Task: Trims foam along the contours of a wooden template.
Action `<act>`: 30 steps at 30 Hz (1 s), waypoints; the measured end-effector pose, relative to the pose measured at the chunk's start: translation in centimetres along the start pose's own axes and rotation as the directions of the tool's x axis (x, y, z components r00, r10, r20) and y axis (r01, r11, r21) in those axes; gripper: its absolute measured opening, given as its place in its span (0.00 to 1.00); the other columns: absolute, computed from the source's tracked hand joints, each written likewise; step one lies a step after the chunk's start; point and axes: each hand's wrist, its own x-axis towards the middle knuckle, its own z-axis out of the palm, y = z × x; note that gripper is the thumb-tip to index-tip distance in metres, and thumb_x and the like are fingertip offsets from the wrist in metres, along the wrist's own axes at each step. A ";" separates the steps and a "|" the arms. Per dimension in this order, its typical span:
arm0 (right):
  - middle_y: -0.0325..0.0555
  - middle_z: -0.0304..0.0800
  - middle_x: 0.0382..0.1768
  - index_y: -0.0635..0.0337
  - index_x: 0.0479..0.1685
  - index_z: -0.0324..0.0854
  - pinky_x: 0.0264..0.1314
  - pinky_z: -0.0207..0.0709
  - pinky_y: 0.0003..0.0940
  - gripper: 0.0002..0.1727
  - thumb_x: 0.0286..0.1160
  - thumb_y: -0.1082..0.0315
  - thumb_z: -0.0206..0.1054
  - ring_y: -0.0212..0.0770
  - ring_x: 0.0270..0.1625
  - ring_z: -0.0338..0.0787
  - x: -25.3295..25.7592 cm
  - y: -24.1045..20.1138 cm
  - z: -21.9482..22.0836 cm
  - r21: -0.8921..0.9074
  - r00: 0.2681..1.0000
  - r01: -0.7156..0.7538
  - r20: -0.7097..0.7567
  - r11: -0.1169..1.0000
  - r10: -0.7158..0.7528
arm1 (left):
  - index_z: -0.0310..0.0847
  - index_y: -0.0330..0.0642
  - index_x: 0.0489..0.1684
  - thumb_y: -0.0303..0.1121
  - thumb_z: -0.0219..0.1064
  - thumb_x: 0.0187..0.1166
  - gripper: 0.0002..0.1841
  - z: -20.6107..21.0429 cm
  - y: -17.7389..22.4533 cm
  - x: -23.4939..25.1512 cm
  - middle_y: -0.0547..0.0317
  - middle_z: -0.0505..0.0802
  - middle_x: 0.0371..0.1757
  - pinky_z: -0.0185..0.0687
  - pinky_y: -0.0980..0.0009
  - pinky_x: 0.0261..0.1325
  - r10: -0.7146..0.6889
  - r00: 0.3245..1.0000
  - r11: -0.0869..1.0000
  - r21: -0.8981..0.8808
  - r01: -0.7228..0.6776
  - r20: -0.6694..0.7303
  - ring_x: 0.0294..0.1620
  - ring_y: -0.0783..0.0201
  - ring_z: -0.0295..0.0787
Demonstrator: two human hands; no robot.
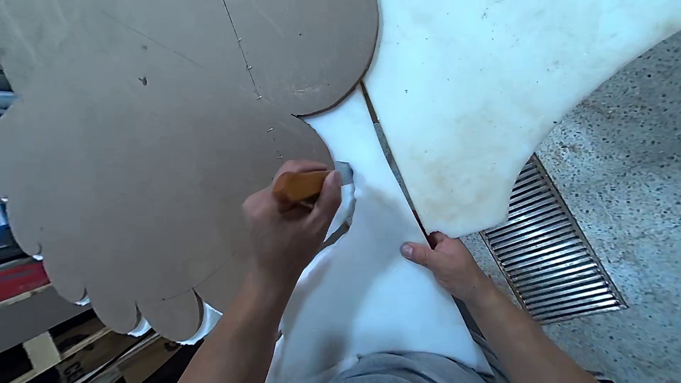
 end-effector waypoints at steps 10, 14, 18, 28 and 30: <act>0.46 0.96 0.37 0.57 0.48 0.89 0.45 0.93 0.37 0.22 0.60 0.53 0.84 0.41 0.38 0.97 -0.4 0.1 -0.1 -0.031 0.999 0.017 -0.037 0.999 -0.018 | 0.86 0.38 0.46 0.31 0.73 0.81 0.06 0.7 -1.4 2.3 0.61 0.95 0.32 0.96 0.66 0.26 0.039 0.999 0.998 -0.045 -0.040 -0.030 0.23 0.64 0.94; 0.47 0.97 0.39 0.58 0.51 0.89 0.47 0.94 0.38 0.26 0.57 0.51 0.86 0.43 0.41 0.97 -0.4 0.3 0.1 -0.018 0.998 0.039 -0.045 0.999 -0.040 | 0.86 0.39 0.44 0.31 0.72 0.81 0.05 0.6 -1.7 3.7 0.61 0.95 0.30 0.95 0.66 0.25 0.002 1.000 0.998 -0.064 -0.002 0.004 0.23 0.64 0.93; 0.47 0.97 0.39 0.59 0.51 0.89 0.47 0.94 0.38 0.26 0.58 0.52 0.85 0.42 0.41 0.97 -0.8 0.5 0.1 -0.022 0.995 0.039 -0.086 0.999 -0.041 | 0.84 0.39 0.43 0.30 0.71 0.82 0.05 0.4 -2.0 4.3 0.61 0.95 0.27 0.94 0.66 0.23 -0.006 0.998 0.987 -0.163 -0.005 -0.070 0.21 0.64 0.93; 0.48 0.96 0.39 0.60 0.50 0.88 0.46 0.94 0.37 0.26 0.57 0.54 0.86 0.43 0.40 0.97 -1.3 0.0 0.9 0.012 0.991 0.094 -0.098 0.996 -0.092 | 0.85 0.36 0.42 0.31 0.72 0.81 0.07 1.2 -3.6 4.8 0.59 0.95 0.27 0.95 0.64 0.24 -0.002 0.997 0.987 -0.163 -0.010 -0.079 0.22 0.63 0.93; 0.47 0.97 0.38 0.59 0.49 0.88 0.46 0.94 0.37 0.26 0.56 0.51 0.86 0.42 0.40 0.97 -1.4 0.0 1.0 -0.015 0.990 0.101 -0.097 0.995 -0.102 | 0.85 0.36 0.42 0.32 0.72 0.82 0.07 0.1 -2.4 5.5 0.59 0.95 0.28 0.96 0.64 0.26 -0.031 0.998 0.984 -0.176 0.020 -0.063 0.23 0.63 0.94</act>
